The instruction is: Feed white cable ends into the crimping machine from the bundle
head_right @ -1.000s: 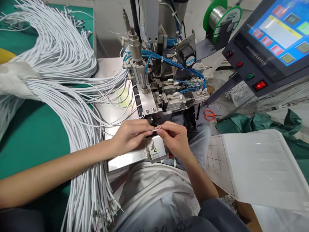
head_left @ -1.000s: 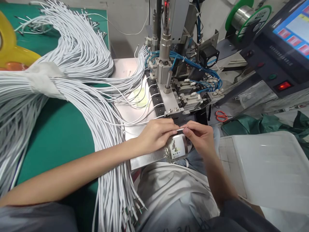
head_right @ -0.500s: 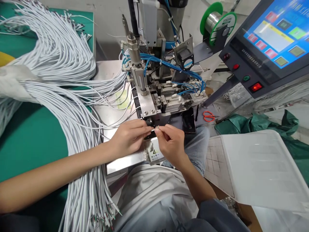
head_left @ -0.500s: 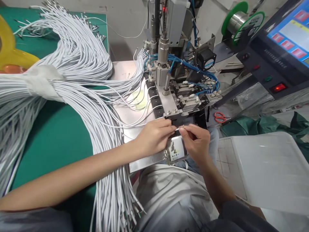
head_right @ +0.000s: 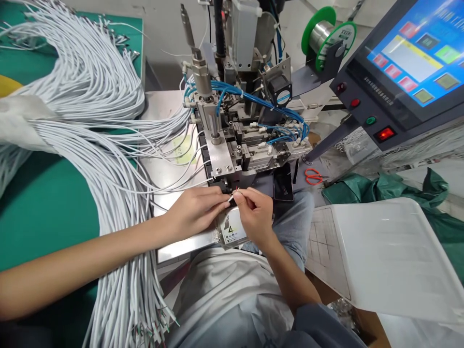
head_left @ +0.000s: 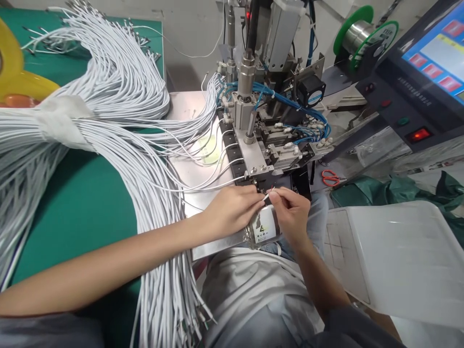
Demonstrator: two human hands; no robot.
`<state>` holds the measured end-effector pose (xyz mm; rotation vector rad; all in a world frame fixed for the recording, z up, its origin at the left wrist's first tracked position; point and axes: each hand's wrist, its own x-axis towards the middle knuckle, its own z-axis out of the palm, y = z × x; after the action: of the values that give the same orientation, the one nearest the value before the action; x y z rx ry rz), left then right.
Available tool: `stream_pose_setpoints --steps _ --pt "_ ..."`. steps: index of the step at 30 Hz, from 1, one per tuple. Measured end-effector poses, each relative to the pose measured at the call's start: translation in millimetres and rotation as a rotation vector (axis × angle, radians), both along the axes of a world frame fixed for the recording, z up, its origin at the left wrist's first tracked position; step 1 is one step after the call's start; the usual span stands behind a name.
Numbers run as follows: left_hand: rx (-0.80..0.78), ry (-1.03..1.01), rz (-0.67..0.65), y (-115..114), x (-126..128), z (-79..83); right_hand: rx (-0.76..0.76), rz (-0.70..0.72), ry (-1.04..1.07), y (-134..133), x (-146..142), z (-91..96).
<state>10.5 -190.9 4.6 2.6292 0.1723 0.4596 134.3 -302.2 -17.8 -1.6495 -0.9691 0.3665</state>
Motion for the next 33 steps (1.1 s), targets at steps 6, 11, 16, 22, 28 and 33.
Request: stream_pose_setpoints --steps 6,11,16,22,28,33 --pt "0.269 0.369 0.061 3.7 3.1 -0.9 -0.166 0.144 0.210 10.1 29.3 -22.3" --pt "0.289 0.425 0.030 5.2 4.4 -1.3 -0.181 0.122 0.375 18.6 27.9 -30.1" --pt "0.270 0.383 0.031 5.9 3.9 -4.0 -0.194 0.148 0.391 18.8 25.6 -28.2" --pt "0.377 0.402 -0.024 7.3 3.7 -4.5 -0.219 0.177 0.428 18.1 27.6 -24.7" --pt "0.441 0.420 -0.034 7.9 5.3 -3.0 -0.242 0.202 0.501 20.8 29.9 -30.1" --pt "0.446 0.430 -0.035 6.7 6.0 -0.9 -0.230 0.175 0.517 20.2 27.5 -31.2"
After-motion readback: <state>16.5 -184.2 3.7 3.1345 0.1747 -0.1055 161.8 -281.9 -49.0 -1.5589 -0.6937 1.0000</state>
